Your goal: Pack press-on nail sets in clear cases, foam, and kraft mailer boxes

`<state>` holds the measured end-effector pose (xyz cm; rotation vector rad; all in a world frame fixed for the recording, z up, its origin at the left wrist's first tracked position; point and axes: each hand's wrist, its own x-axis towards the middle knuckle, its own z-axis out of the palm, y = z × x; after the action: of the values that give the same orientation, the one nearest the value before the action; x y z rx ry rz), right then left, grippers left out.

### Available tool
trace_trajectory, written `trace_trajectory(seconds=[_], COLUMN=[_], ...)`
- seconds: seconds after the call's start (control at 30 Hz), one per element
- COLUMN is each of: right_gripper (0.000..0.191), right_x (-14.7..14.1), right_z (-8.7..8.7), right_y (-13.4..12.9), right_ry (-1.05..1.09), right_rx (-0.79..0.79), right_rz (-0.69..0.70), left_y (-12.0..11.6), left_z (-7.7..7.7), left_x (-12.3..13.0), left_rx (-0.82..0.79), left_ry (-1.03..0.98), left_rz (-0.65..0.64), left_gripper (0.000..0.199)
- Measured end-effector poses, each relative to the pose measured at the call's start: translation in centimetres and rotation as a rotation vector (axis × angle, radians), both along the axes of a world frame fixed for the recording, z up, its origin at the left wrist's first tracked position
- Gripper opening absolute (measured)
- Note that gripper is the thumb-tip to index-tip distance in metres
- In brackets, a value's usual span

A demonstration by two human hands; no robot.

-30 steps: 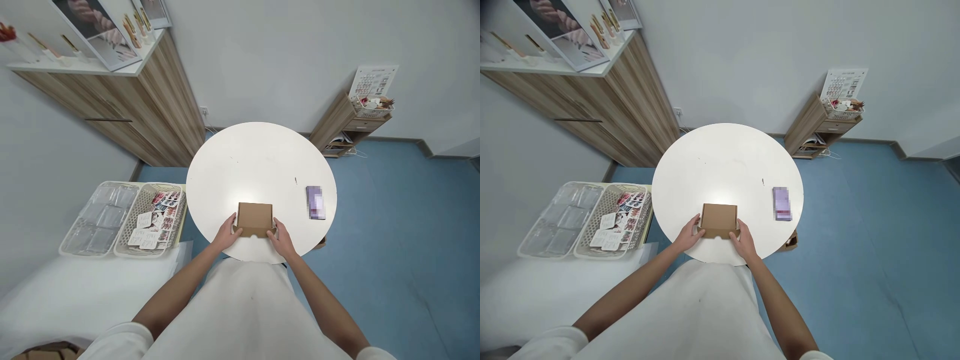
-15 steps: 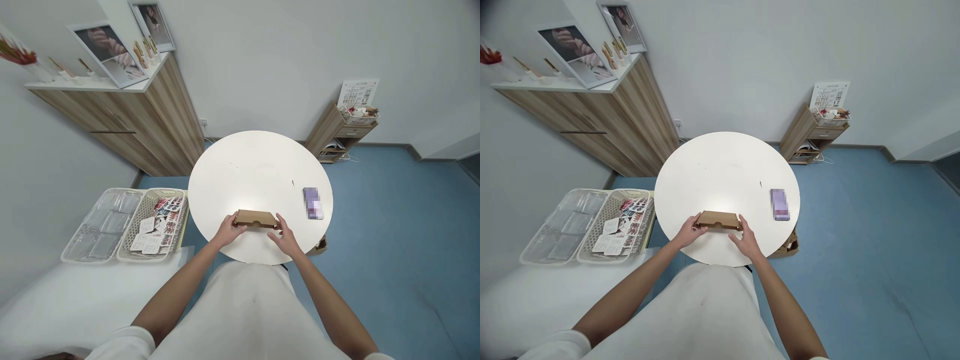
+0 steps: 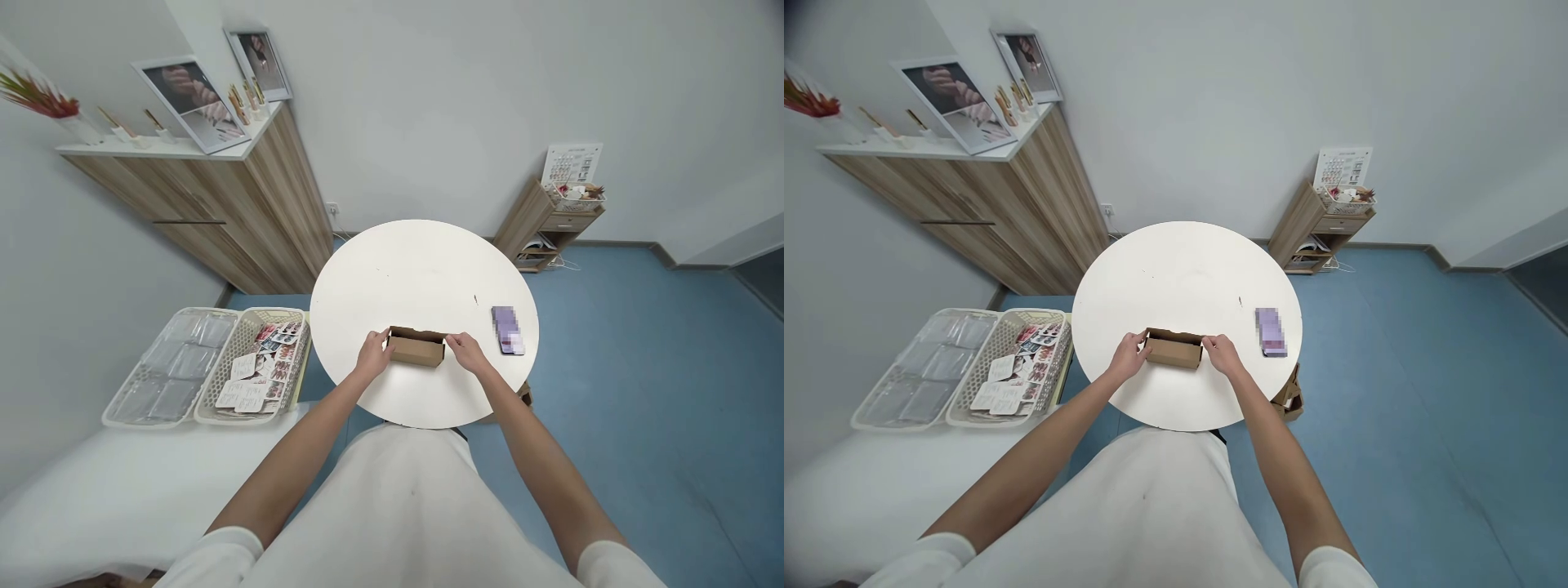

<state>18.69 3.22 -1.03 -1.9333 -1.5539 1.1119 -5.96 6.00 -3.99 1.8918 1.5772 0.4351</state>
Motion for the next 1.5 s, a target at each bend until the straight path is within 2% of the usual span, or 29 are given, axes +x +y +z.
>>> trace_trajectory(seconds=[0.13, 0.3, 0.63, 0.8, 0.93, 1.03, 1.17, 1.27, 1.4, 1.5], right_gripper=[0.029, 0.028, 0.03, 0.032, 0.039, 0.041, 0.038, 0.036, 0.038, 0.046], right_x=[-0.1, -0.3, -0.3, 0.1, 0.0, -0.2, -0.3, -0.3, 0.1, 0.4], right_z=[0.8, 0.6, 0.1, 0.2, 0.5, 0.7, 1.0, 1.3, 1.2, 0.8], right_y=[0.3, -0.1, -0.5, -0.6, -0.4, -0.2, 0.0, 0.1, 0.0, -0.1], right_ry=[0.087, 0.236, 0.233, 0.233, 0.213, 0.186, 0.179, 0.204, 0.256, 0.287], right_rx=[-0.054, -0.104, -0.143, -0.144, -0.158, -0.186, -0.209, -0.231, -0.309, -0.373], right_rz=[0.001, -0.053, -0.074, -0.04, -0.037, -0.059, -0.049, -0.044, -0.044, -0.039], left_y=[0.4, 0.4, 0.5, 1.2, 2.4, 3.1, 3.8, 4.3, 5.1, 5.2], left_z=[0.6, 0.8, 1.3, 1.9, 2.5, 2.7, 3.0, 3.1, 3.1, 3.0], left_x=[0.1, 0.0, 0.1, -0.6, -0.9, -0.9, -0.9, -1.3, -2.7, -3.4], left_rx=[0.04, 0.029, -0.024, -0.222, -0.414, -0.447, -0.454, -0.514, -0.656, -0.742], left_ry=[0.0, -0.033, -0.05, -0.19, -0.317, -0.28, -0.166, -0.155, -0.143, -0.175], left_rz=[-0.01, -0.02, -0.034, -0.041, 0.064, 0.088, 0.006, -0.021, 0.048, 0.051], left_gripper=[0.038, 0.031, 0.028, 0.025, 0.05, 0.058, 0.051, 0.047, 0.066, 0.074])
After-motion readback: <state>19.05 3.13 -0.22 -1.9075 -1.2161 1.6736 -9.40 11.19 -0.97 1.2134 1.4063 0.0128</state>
